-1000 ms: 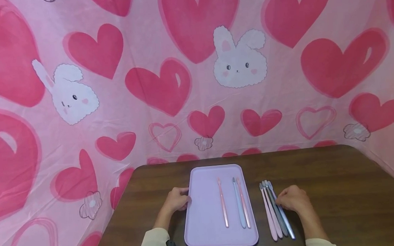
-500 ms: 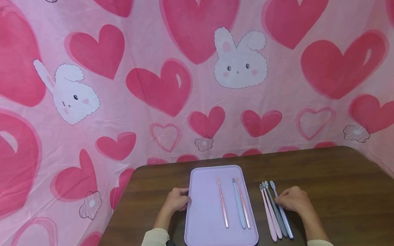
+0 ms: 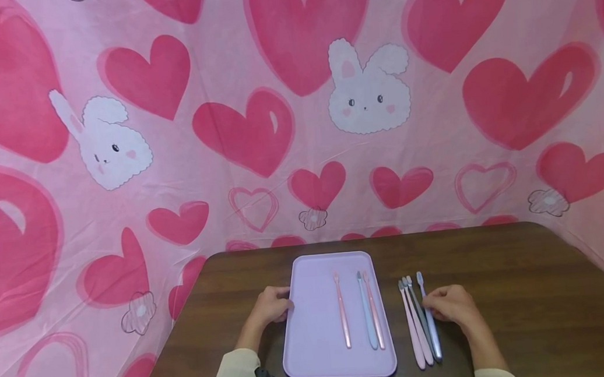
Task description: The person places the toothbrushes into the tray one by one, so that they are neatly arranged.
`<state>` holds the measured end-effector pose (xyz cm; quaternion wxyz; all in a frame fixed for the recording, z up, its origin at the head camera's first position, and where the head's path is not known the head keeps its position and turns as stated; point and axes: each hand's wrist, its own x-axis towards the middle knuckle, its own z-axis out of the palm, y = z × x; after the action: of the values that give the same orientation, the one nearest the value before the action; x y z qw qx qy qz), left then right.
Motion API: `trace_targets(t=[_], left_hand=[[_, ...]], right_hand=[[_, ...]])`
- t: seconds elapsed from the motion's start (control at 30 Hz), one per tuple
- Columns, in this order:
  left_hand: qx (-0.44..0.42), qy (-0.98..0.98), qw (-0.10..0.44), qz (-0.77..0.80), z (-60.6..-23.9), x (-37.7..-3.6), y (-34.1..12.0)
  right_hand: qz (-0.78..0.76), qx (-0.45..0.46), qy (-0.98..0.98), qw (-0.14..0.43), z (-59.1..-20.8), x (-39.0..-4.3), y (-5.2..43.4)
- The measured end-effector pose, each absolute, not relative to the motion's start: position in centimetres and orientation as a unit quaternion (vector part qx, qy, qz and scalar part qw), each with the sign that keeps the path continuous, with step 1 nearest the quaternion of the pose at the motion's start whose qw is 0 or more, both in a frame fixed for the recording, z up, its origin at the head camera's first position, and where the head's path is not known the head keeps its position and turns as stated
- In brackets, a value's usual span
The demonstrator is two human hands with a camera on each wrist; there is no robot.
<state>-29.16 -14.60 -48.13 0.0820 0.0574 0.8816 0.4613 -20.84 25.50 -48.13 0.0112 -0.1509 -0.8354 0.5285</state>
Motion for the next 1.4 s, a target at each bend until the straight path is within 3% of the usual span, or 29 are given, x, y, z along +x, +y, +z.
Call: trace_targets(t=[1.4], left_hand=[[0.047, 0.883, 0.083, 0.46, -48.1, -29.2, -14.6]], right_hand=[[0.584, -0.129, -0.801, 0.009, -46.6, -21.3, 23.9]])
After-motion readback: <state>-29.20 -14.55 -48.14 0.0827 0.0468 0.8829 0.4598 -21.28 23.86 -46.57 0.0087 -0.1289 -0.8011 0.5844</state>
